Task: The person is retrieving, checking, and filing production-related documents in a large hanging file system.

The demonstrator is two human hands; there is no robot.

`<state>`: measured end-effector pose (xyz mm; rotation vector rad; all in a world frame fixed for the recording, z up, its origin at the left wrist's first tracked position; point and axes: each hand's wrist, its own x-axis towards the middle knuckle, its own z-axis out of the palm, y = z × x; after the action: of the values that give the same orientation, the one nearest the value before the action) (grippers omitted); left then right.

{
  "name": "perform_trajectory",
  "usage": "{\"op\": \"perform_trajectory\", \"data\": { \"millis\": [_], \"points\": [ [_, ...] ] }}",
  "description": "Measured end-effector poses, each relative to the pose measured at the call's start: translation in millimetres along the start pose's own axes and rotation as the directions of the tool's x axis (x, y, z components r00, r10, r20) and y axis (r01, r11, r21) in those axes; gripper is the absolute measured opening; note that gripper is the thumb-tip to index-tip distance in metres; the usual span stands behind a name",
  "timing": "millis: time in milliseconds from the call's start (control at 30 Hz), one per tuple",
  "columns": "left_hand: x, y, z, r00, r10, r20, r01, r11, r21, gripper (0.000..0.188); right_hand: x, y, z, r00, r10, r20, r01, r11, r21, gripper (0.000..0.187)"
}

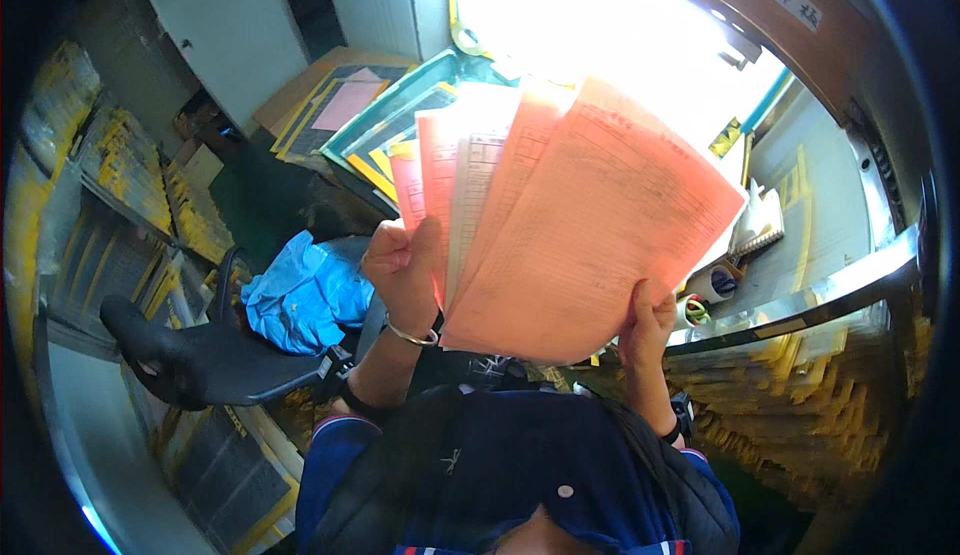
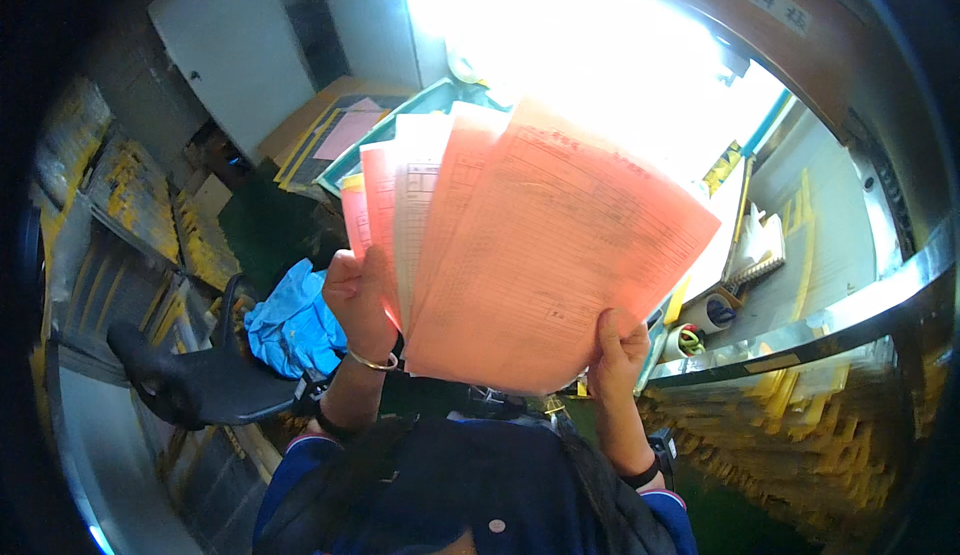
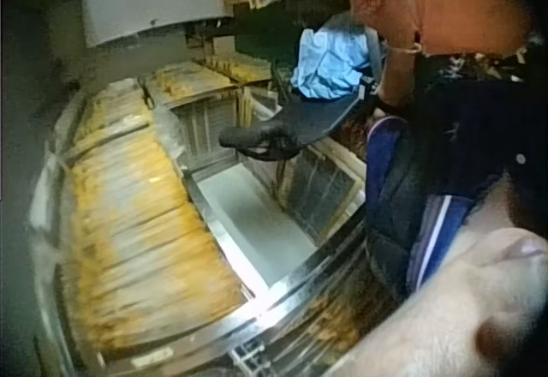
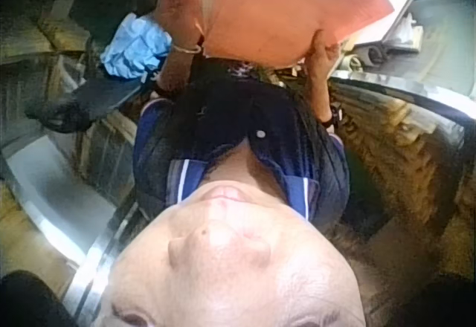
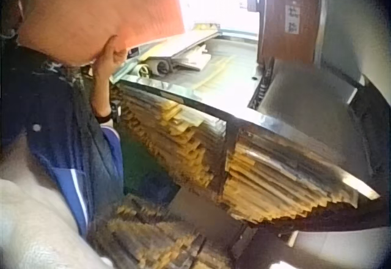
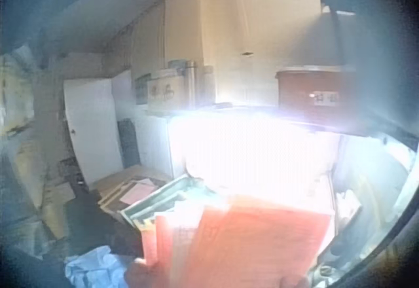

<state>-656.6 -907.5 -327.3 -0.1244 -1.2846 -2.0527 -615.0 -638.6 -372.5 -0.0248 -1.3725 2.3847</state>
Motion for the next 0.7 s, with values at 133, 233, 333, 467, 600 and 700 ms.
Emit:
{"op": "perform_trajectory", "data": {
  "millis": [133,233,333,467,600,700],
  "points": [
    [0,8,7,0.998,0.051,0.040,-0.049,0.997,-0.051,0.016,1,4,-3,1.000,-0.001,0.017,0.001,1.000,-0.019,0.014],
    [-2,8,4,0.996,0.078,0.046,-0.076,0.996,-0.054,0.016,2,3,2,0.999,0.014,0.048,-0.015,1.000,0.007,0.016],
    [-2,15,4,0.997,0.072,0.021,-0.072,0.997,-0.011,0.017,2,5,7,0.998,0.032,0.050,-0.034,0.999,0.035,0.019],
    [-3,18,6,0.993,0.120,0.018,-0.120,0.992,0.031,0.015,6,12,-7,0.997,0.000,0.072,-0.004,0.999,0.053,0.022],
    [-3,24,5,0.997,0.079,0.022,-0.079,0.997,0.002,0.012,9,8,4,1.000,-0.013,-0.008,0.014,0.992,0.124,0.014],
    [0,18,-1,0.988,0.149,0.051,-0.150,0.988,0.026,0.013,10,6,4,1.000,0.020,-0.004,-0.019,0.991,0.135,0.019]
  ]
}}
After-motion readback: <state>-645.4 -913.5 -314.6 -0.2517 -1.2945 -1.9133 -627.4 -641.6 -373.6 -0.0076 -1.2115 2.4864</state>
